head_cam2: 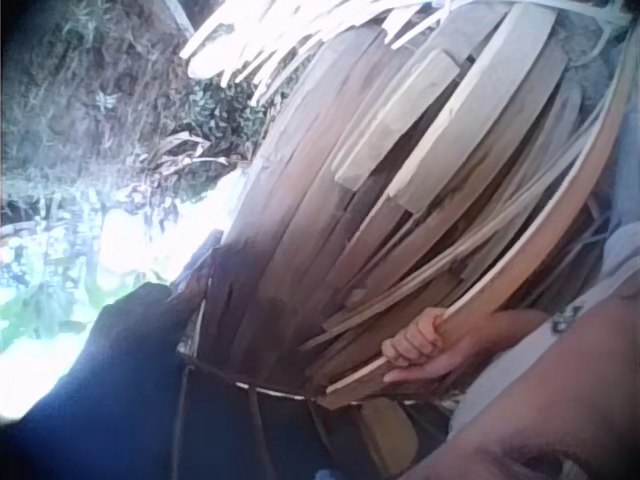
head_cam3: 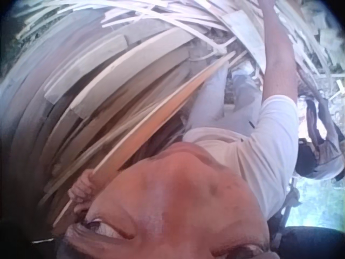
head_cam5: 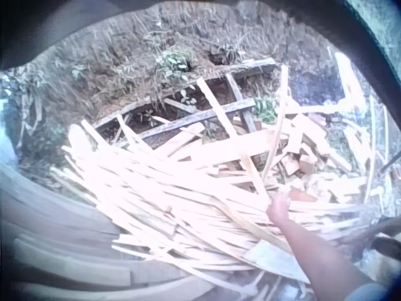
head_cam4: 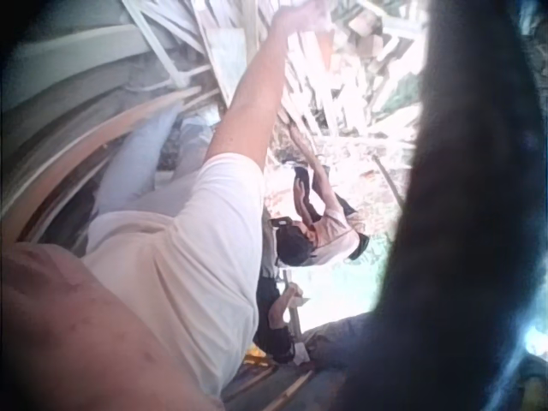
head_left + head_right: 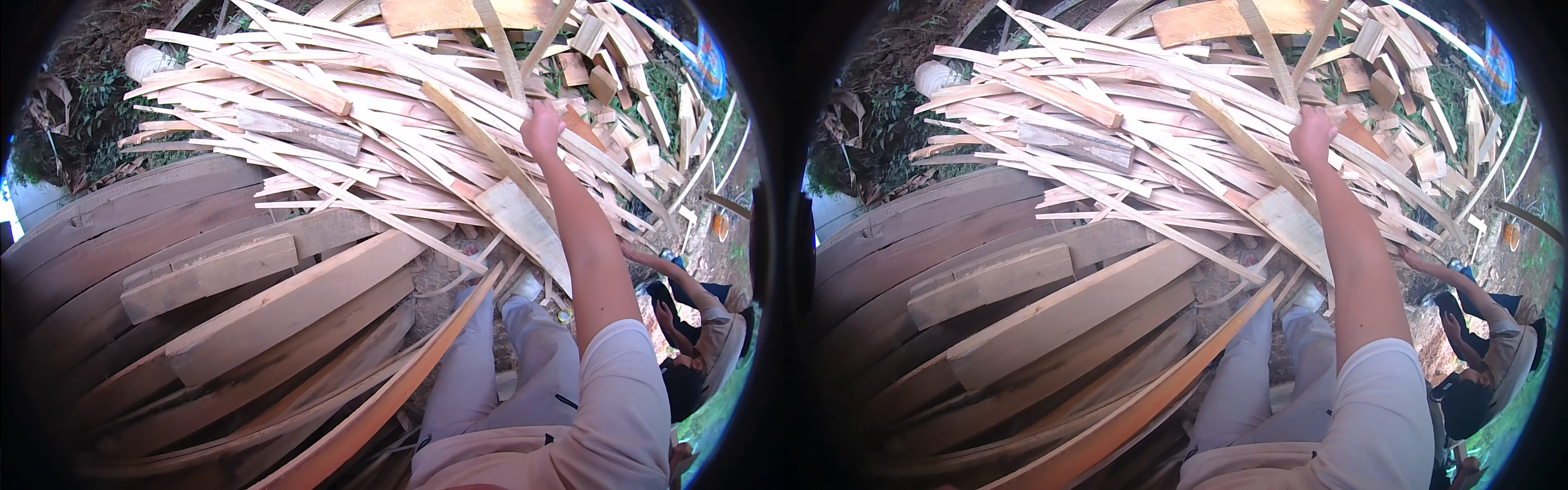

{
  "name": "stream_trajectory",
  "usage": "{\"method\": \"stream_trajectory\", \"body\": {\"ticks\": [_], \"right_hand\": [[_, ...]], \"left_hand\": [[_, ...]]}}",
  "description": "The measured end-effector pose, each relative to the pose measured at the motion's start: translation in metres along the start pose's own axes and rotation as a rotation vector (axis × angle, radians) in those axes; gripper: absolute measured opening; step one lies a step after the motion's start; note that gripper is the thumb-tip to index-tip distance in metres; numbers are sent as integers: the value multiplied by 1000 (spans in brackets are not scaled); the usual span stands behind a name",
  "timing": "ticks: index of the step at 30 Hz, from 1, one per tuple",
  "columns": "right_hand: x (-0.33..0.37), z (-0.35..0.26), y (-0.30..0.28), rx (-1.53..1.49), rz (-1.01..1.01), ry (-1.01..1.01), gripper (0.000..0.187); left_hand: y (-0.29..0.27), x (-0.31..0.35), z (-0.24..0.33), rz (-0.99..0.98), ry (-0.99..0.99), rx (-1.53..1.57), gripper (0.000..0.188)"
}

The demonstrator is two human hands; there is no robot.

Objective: The person picks up bundles of thin wooden planks from a large pile on the ground and stacks them onto a wooden rack. The person repeatedly lifts the wood and places it in a neat pile while other workers are visible in the background.

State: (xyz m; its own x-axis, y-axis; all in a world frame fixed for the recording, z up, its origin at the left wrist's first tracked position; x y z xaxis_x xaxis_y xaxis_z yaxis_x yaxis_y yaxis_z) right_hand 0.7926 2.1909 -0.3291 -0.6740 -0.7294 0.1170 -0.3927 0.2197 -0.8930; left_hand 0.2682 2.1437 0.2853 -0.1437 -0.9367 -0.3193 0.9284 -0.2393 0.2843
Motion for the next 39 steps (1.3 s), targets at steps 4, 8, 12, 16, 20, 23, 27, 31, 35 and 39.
{"method": "stream_trajectory", "body": {"ticks": [4,8,12,16,20,23,27,31,35,39], "right_hand": [[-8,0,-20,-62,-8,-40,31],[7,-19,-59,-57,36,-140,32],[42,-61,-99,-154,30,-170,26],[76,-94,-139,-293,76,-227,22],[105,-124,-160,-403,-164,-262,23],[124,-128,-188,-403,-201,-297,25],[153,-142,-229,-434,-104,-359,23],[185,-139,-267,-494,11,-322,28],[206,-141,-280,-539,-27,-294,29],[225,-132,-289,-518,-113,-356,27]], "left_hand": [[10,6,0,10,46,40,40],[6,34,25,16,77,-24,41],[2,31,10,28,10,-34,40],[17,39,18,163,57,-182,39],[26,43,19,197,57,-203,35],[24,40,12,158,31,-126,35],[30,45,14,130,0,-106,37],[37,44,11,84,-26,-116,39],[49,41,9,90,-35,-165,41],[60,41,6,175,-25,-242,39]]}}
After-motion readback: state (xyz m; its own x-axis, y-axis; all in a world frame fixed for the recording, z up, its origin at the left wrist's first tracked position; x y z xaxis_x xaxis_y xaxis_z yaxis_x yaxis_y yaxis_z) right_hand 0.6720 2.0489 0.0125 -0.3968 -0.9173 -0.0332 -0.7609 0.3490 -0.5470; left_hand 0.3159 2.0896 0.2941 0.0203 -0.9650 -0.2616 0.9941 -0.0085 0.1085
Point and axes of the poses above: each hand's wrist, its own x-axis away from the middle knuckle, its own y-axis out of the palm, z = x × y, the point moved 10 cm from there along -x, towards the middle knuckle, and after that the axes turned 10 degrees about -z, right-handed, at the moved point
